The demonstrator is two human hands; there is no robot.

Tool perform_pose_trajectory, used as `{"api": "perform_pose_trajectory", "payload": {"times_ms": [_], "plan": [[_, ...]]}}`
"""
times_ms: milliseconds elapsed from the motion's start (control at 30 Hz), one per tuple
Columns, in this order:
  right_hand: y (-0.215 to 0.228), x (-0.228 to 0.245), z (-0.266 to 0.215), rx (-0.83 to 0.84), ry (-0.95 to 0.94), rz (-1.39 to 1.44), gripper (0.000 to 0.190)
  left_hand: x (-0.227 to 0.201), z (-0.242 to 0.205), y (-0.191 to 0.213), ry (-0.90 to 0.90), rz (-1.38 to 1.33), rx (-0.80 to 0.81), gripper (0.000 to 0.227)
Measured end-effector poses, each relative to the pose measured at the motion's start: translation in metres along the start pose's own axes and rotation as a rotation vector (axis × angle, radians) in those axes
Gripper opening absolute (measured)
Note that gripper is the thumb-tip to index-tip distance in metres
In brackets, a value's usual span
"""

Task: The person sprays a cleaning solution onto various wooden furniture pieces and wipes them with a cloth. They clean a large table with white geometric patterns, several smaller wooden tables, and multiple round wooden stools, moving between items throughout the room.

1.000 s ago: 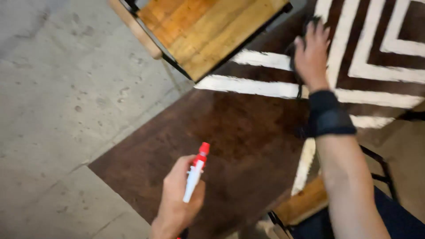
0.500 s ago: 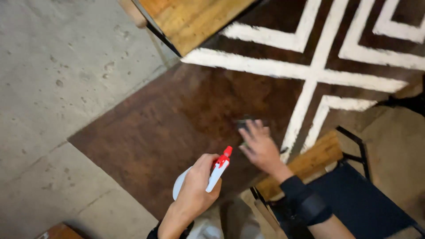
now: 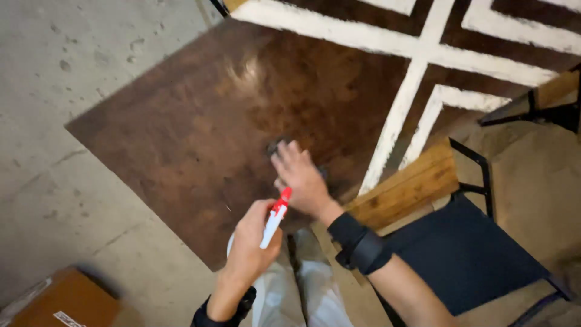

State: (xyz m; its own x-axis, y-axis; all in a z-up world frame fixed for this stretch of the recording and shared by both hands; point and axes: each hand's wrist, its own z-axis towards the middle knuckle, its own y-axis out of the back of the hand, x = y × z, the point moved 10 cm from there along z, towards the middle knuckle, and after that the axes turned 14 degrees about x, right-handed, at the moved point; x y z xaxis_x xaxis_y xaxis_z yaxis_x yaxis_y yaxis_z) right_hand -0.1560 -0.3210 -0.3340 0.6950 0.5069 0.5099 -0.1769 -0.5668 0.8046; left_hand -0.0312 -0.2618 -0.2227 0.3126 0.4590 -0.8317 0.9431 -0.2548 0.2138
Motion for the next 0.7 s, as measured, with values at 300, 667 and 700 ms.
{"api": "perform_pose_trajectory", "payload": {"times_ms": [300,667,700], "plan": [[0.030,-0.142,-0.112,-0.074,-0.082,-0.013,0.055,0.000,-0.023,-0.046,-0.095,-0.008,-0.006,0.032],[-0.060,-0.010,-0.109,-0.145,-0.163,0.014,0.067,0.082,-0.102,-0.046,-0.103,0.002,-0.052,0.029],[-0.082,0.019,-0.110,-0.076,-0.122,0.031,0.069,0.092,-0.114,-0.041,-0.060,-0.006,-0.054,0.029]]}}
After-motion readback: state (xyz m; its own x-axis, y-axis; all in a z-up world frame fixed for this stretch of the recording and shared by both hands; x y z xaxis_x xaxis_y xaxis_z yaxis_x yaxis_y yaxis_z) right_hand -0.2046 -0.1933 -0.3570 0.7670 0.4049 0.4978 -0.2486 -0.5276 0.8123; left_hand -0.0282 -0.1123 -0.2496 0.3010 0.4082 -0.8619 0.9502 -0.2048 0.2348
